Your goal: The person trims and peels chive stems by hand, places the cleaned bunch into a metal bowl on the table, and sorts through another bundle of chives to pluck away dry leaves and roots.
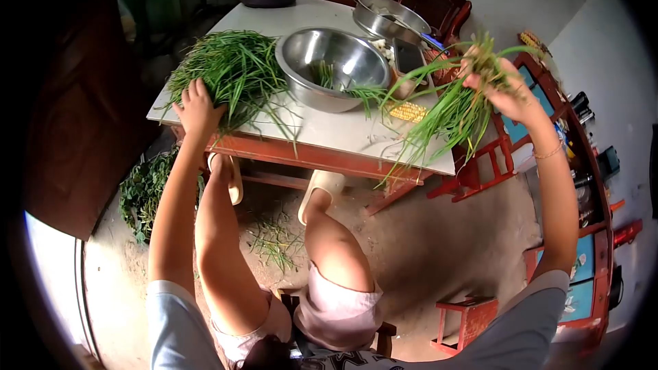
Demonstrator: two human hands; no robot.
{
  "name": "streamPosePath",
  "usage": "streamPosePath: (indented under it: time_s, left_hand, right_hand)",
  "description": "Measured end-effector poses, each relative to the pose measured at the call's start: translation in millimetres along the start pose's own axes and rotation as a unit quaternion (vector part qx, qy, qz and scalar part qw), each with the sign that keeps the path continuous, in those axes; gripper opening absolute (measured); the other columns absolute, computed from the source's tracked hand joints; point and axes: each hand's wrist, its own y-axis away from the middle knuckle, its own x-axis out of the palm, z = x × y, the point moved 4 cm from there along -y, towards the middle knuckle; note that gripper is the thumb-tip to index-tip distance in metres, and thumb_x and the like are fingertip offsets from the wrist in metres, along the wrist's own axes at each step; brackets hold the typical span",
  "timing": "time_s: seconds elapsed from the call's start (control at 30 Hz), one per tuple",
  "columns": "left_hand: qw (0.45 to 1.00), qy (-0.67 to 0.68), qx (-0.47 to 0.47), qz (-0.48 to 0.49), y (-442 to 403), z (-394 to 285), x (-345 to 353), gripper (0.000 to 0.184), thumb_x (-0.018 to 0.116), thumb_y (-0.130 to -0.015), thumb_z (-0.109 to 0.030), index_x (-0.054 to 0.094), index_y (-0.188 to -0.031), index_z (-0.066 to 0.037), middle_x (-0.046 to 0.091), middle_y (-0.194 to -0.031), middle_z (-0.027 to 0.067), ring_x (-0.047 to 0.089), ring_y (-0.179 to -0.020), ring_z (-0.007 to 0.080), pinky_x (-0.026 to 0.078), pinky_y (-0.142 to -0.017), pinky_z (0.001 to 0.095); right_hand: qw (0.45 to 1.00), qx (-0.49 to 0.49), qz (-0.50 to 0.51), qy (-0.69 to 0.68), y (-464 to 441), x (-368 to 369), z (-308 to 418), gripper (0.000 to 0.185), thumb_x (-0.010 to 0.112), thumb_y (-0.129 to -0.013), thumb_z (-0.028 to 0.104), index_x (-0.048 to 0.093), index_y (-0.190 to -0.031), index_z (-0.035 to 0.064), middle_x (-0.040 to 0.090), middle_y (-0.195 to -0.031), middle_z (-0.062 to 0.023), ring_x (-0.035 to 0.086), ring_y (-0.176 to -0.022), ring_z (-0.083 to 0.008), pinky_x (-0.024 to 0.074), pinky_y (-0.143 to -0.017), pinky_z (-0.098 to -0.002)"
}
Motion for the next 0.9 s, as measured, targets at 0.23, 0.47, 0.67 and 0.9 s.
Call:
streamPosePath:
  time_s: [0.23,0.47,0.67,0.9]
  left_hand:
    - [0.999,0.011,0.024,-0.036,-2,2,16,0.079,0.065,-0.064,-0.04,0.027,-0.125,-0.007,0.034,-0.128,0.0079,0.032,-0.117,0.0261,0.026,-0.089,0.0554]
    - [0.999,-0.005,0.025,-0.025,-5,2,20,0.075,0.062,-0.067,-0.038,0.026,-0.127,-0.01,0.032,-0.129,0.0073,0.033,-0.117,0.0264,0.026,-0.092,0.0504]
    - [0.996,0.054,0.067,-0.015,-17,18,36,0.076,0.064,-0.067,-0.033,0.024,-0.128,-0.012,0.031,-0.129,0.0102,0.032,-0.117,0.0311,0.028,-0.09,0.0513]
    - [0.991,0.041,0.072,-0.101,-5,10,14,0.082,0.067,-0.066,-0.031,0.019,-0.13,-0.013,0.021,-0.133,0.0167,0.025,-0.119,0.0361,0.025,-0.093,0.0489]
  right_hand:
    - [0.926,-0.115,0.124,0.338,18,45,-82,0.038,0.052,-0.065,-0.002,0.047,-0.103,-0.0048,0.051,-0.102,-0.0173,0.046,-0.099,-0.0316,0.0369,-0.086,-0.0349]
    - [0.928,-0.053,0.139,0.342,37,107,-185,0.039,0.05,-0.062,-0.006,0.05,-0.1,0.0037,0.05,-0.096,-0.0105,0.045,-0.097,-0.0282,0.0353,-0.086,-0.033]
    - [0.957,0.003,0.144,0.251,42,102,-189,0.057,0.058,-0.053,-0.004,0.047,-0.108,0.0081,0.044,-0.116,-0.0087,0.039,-0.109,-0.0276,0.0261,-0.096,-0.0373]
    - [0.91,-0.088,0.118,0.389,61,105,-185,0.044,0.052,-0.058,-0.002,0.053,-0.101,0.0056,0.05,-0.091,-0.0067,0.046,-0.093,-0.0222,0.0329,-0.089,-0.0326]
